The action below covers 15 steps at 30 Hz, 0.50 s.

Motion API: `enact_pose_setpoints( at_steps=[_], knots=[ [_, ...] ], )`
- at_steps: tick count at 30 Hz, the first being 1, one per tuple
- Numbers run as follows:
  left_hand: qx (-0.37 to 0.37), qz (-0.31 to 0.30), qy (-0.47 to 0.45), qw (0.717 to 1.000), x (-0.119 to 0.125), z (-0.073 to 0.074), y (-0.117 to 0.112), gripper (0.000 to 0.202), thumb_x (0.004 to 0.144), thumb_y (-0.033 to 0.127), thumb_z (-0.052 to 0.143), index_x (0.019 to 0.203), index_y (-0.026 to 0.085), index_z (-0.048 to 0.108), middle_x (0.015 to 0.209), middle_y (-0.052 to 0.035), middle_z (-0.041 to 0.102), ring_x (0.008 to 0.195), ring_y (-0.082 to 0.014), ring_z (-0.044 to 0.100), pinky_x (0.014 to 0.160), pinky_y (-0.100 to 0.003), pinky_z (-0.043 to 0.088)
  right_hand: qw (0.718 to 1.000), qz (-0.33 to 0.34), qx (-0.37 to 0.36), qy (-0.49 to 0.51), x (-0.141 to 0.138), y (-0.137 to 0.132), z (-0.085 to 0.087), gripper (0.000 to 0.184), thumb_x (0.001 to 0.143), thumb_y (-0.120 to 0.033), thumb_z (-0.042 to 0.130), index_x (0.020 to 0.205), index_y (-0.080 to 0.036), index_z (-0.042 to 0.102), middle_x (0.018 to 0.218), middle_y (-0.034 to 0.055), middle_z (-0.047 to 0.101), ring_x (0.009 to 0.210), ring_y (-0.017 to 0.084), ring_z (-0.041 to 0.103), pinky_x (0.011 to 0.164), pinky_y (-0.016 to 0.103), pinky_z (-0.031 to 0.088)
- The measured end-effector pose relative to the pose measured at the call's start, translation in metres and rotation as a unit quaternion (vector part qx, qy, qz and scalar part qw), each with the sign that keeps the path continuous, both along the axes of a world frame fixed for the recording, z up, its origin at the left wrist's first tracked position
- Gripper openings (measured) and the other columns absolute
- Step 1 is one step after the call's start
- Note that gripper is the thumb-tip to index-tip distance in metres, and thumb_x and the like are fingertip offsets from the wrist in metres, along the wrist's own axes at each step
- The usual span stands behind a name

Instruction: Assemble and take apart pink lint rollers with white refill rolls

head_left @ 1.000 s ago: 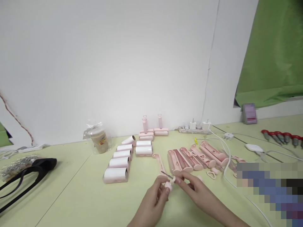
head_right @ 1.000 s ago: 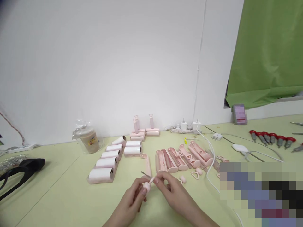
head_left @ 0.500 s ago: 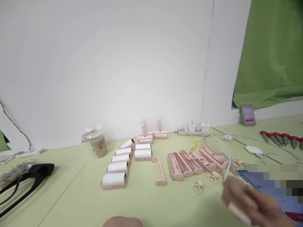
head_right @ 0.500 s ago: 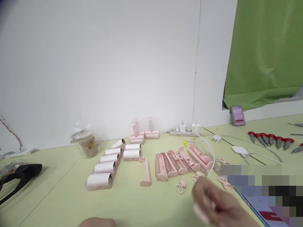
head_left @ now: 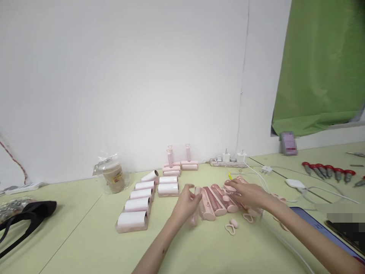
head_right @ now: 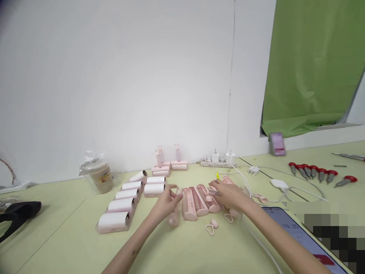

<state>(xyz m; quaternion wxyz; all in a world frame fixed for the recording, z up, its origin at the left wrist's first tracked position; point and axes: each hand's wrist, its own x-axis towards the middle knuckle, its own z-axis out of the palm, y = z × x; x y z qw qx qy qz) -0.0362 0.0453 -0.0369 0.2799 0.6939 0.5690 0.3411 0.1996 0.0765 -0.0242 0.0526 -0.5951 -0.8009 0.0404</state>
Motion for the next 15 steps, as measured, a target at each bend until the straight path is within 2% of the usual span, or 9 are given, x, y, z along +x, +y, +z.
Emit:
enact_pose_setpoints(
  at_steps=[3,6,9,11,13,15],
  knots=[
    [0.015,0.023,0.042,0.999,0.022,0.0,0.023,0.047,0.076,0.036,0.047,0.113,0.009,0.042,0.081,-0.0115,0.06,0.087,-0.029,0.054,0.077,-0.038,0.037,0.999,-0.025,-0.023,-0.04,0.007,0.004,0.011,0.028,0.064,-0.02,0.053,0.09,-0.021,0.064,0.081,0.0099,0.067,0.068,0.029,0.062,0.052,0.031,0.038],
    [0.027,0.046,0.08,0.995,0.035,-0.008,0.035,0.038,0.074,0.033,0.049,0.102,0.007,0.052,0.095,-0.0201,0.059,0.1,-0.036,0.046,0.084,-0.044,0.031,0.996,-0.037,-0.039,-0.071,0.013,0.0,0.026,0.015,0.057,-0.013,0.057,0.068,-0.019,0.065,0.061,0.0076,0.065,0.054,0.026,0.06,0.044,0.027,0.033],
    [0.033,0.05,0.091,0.994,0.037,-0.017,0.038,0.037,0.075,0.034,0.048,0.098,0.006,0.055,0.098,-0.0225,0.059,0.102,-0.0373,0.045,0.085,-0.045,0.03,0.997,-0.021,-0.012,-0.079,0.011,-0.002,0.041,0.012,0.063,-0.013,0.053,0.062,-0.02,0.063,0.059,0.0061,0.064,0.052,0.021,0.058,0.045,0.026,0.032],
    [0.044,0.044,0.083,0.995,0.031,-0.02,0.034,0.042,0.075,0.038,0.047,0.1,0.006,0.054,0.101,-0.0225,0.057,0.103,-0.0366,0.044,0.087,-0.044,0.029,0.997,-0.007,0.024,-0.078,0.0,0.003,0.045,0.016,0.071,-0.015,0.049,0.061,-0.018,0.062,0.061,0.0069,0.063,0.055,0.02,0.057,0.049,0.028,0.035],
    [0.06,0.036,0.065,0.995,0.02,-0.02,0.027,0.048,0.076,0.044,0.045,0.108,0.007,0.05,0.108,-0.0204,0.054,0.106,-0.0334,0.043,0.09,-0.04,0.028,0.996,0.006,0.055,-0.073,-0.017,0.015,0.043,0.019,0.08,-0.02,0.046,0.069,-0.015,0.061,0.067,0.0064,0.063,0.062,0.018,0.058,0.056,0.03,0.04],
    [0.076,0.037,0.045,0.995,0.007,-0.022,0.017,0.054,0.079,0.048,0.039,0.115,0.009,0.043,0.115,-0.0183,0.049,0.11,-0.0297,0.04,0.093,-0.037,0.027,0.995,0.018,0.074,-0.066,-0.039,0.035,0.035,0.021,0.085,-0.03,0.047,0.083,-0.013,0.059,0.078,0.0036,0.062,0.07,0.015,0.058,0.065,0.032,0.045]
  ],
)
